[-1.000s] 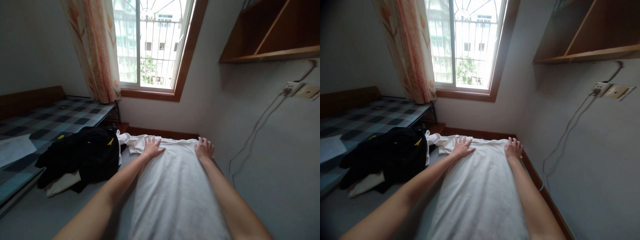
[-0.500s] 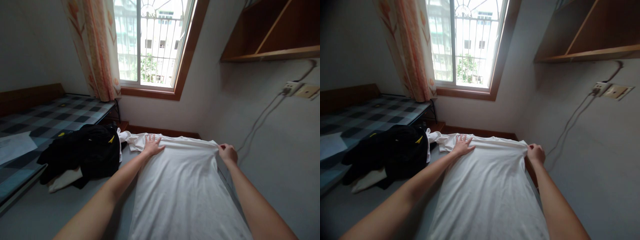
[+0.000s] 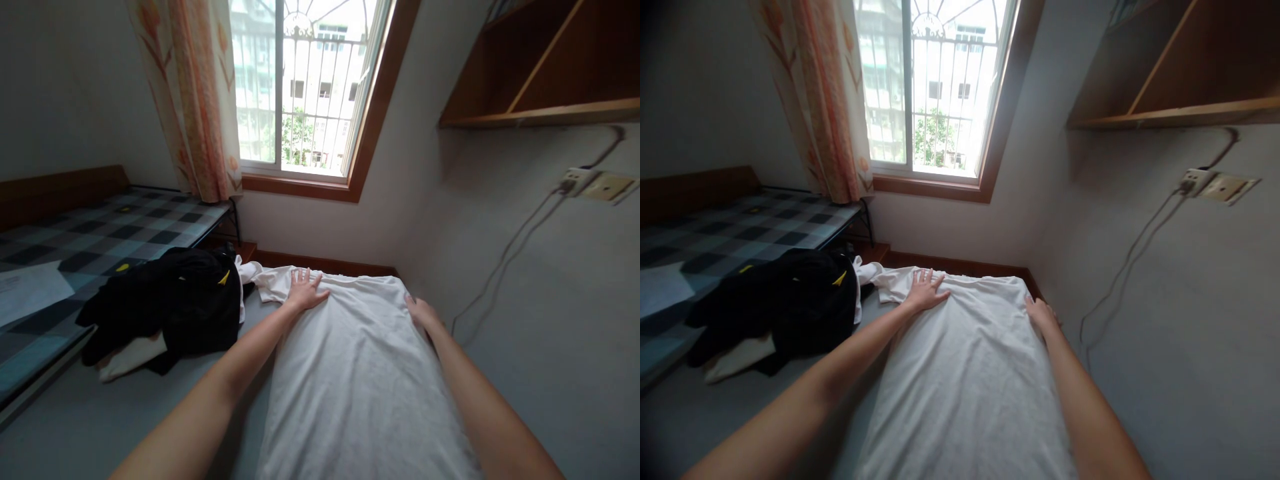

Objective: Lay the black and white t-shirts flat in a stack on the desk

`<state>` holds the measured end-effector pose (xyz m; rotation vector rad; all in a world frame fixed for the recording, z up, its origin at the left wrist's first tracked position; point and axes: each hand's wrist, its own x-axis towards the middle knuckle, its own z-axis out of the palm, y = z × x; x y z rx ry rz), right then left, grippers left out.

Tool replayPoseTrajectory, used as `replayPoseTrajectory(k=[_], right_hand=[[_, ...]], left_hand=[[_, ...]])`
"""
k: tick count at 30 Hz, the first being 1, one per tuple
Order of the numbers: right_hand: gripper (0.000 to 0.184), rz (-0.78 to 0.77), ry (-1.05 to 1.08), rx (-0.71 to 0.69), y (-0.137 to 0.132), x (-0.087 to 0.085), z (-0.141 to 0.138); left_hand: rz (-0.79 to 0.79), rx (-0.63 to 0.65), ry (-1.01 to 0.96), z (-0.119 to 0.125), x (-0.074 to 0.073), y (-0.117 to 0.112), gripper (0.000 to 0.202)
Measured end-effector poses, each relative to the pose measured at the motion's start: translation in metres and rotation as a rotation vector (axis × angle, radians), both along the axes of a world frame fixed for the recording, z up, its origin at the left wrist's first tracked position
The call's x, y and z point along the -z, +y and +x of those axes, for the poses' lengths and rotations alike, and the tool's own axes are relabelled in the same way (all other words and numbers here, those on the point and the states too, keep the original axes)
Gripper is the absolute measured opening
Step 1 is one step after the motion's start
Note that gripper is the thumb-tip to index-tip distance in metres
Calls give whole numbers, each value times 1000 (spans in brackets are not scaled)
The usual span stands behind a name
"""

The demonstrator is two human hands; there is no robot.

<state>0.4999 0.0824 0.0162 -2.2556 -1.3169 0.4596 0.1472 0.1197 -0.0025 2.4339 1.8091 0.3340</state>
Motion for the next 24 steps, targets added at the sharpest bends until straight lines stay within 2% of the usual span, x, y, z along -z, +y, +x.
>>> replayPoseTrajectory(k=[2,3,5,6,9,13,17,21,24], right_hand=[[58,95,-293,-39,-1,1,-23],[58,129,-406,-138,-2,3,-37],[59,107,-491,-367,-5,9,-66],[60,88,-509,-422,-7,13,-80],[64,-22,-524,-456,-13,22,-107],[67,-119,-532,-417,-16,25,-108],[66,-155,-539,-391,-20,23,-96],[66,-172,-541,-368,-23,22,-90],[66,-191,-552,-359,-24,21,-91]], left_hand=[[17,0,-22,0,-1,-1,78],[50,-3,-39,0,-2,-3,76],[169,-7,-76,0,-4,-8,67],[233,-5,-91,-1,-5,-10,60],[312,13,-97,0,-8,-18,45],[218,85,-150,1,-6,-26,47],[209,192,-255,-14,-5,-39,32],[269,112,-127,-55,-5,-59,34],[205,15,-15,-86,-4,-71,45]])
